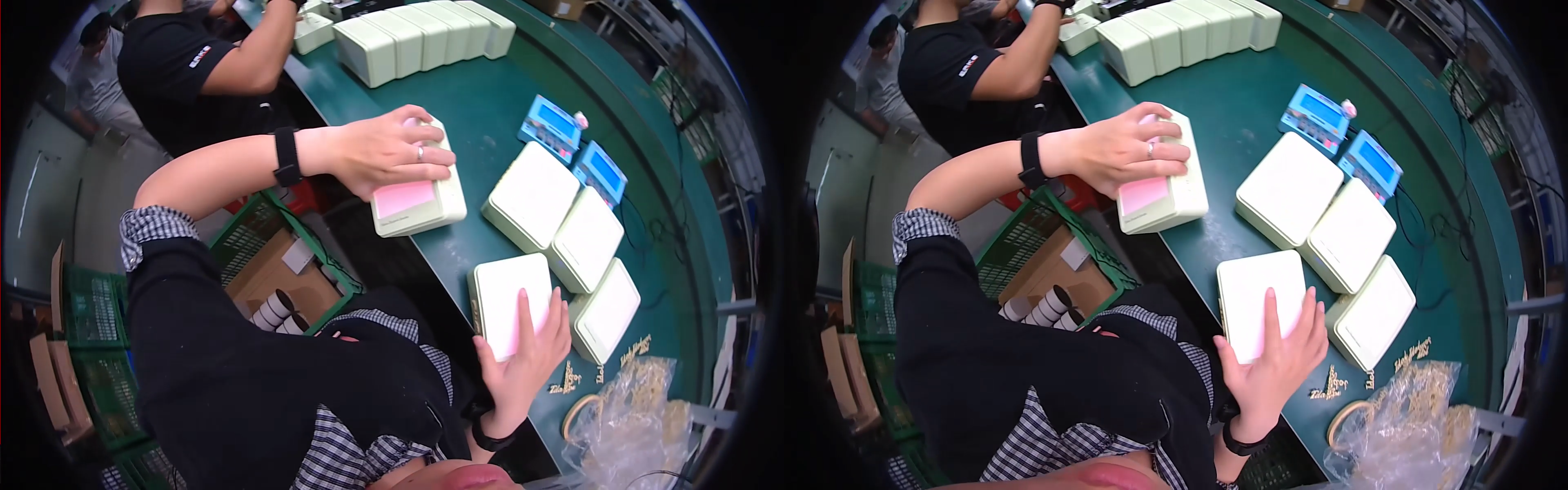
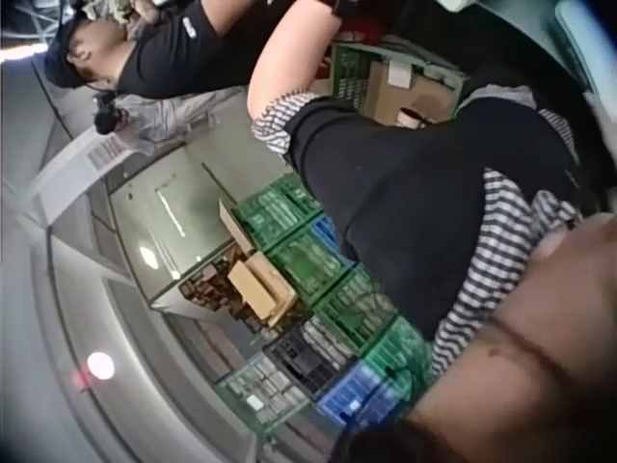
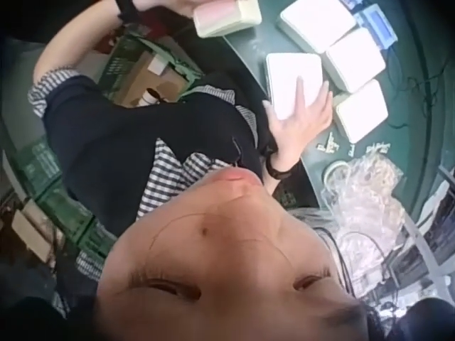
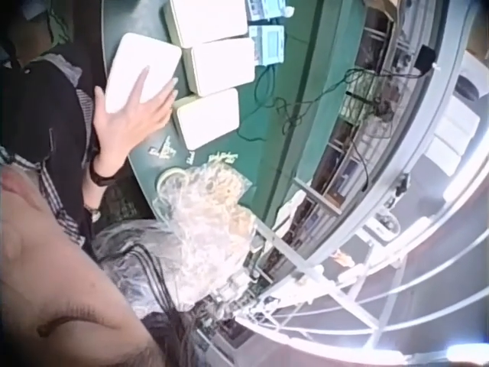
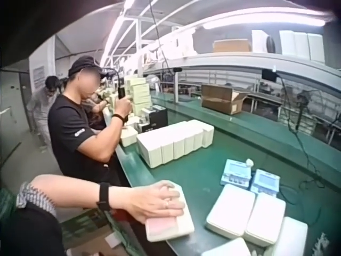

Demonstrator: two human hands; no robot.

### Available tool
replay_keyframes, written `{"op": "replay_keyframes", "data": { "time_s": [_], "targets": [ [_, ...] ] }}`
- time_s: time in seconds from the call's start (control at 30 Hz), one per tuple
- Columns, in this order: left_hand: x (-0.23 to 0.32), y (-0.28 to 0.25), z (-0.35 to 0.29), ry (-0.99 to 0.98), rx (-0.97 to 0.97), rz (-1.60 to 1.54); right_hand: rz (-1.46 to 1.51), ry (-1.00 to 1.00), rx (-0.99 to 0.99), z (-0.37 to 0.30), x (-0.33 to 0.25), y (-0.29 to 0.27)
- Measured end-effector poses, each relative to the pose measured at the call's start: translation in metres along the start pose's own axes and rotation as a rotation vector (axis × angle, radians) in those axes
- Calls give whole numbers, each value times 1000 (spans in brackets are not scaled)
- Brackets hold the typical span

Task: The person presses a logo onto the front of a speaker by hand, then tests the buttons and touch screen of several light-up speakers. This process of attaching the logo and testing the device is repeated for multiple units.

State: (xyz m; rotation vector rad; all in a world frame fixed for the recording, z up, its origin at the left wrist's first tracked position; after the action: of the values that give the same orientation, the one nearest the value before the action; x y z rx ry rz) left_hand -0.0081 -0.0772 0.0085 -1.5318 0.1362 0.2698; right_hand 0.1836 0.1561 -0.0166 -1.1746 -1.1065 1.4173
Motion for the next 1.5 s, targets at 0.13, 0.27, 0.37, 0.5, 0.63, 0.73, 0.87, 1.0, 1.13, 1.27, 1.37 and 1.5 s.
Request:
{"op": "replay_keyframes", "data": {
  "time_s": [0.13,0.27,0.37,0.5,0.63,0.73,0.87,1.0,1.13,1.27,1.37,1.5],
  "targets": [
    [-6,-3,14,0,-25,-27,145,32,20,-13,6,-2],
    [-38,2,16,-114,-290,-80,285,53,65,-18,10,4],
    [-65,18,8,-141,-391,-114,332,22,102,-14,2,5],
    [-74,7,46,-364,-555,-231,366,-39,142,3,-14,17],
    [-37,5,119,-397,-93,-529,393,-98,158,20,-27,29],
    [-1,36,176,-594,-143,-338,377,-140,158,28,-34,26],
    [-5,55,182,-652,-341,-516,332,-122,114,11,-30,28],
    [-15,54,169,-694,-516,-622,341,-89,158,-5,-18,40],
    [-26,47,150,-682,-409,-553,477,-67,194,-12,-12,40],
    [-35,10,119,-599,-28,-1276,648,-95,269,-15,0,37],
    [5,-18,112,-484,95,-1940,1007,-94,207,-10,17,35],
    [54,-49,118,-157,445,-1698,1586,-105,371,20,-4,-3]
  ]
}}
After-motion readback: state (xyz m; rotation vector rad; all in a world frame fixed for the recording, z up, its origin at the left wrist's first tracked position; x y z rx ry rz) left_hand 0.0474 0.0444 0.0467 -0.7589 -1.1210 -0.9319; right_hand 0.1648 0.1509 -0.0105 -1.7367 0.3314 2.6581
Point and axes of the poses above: each hand's wrist, its own z-axis towards the middle knuckle, its own y-axis out of the palm, x = y × z, the point moved 6 cm from there along z, towards the middle knuckle, and after that the axes turned 10 degrees about -x, right-handed, at the moved point
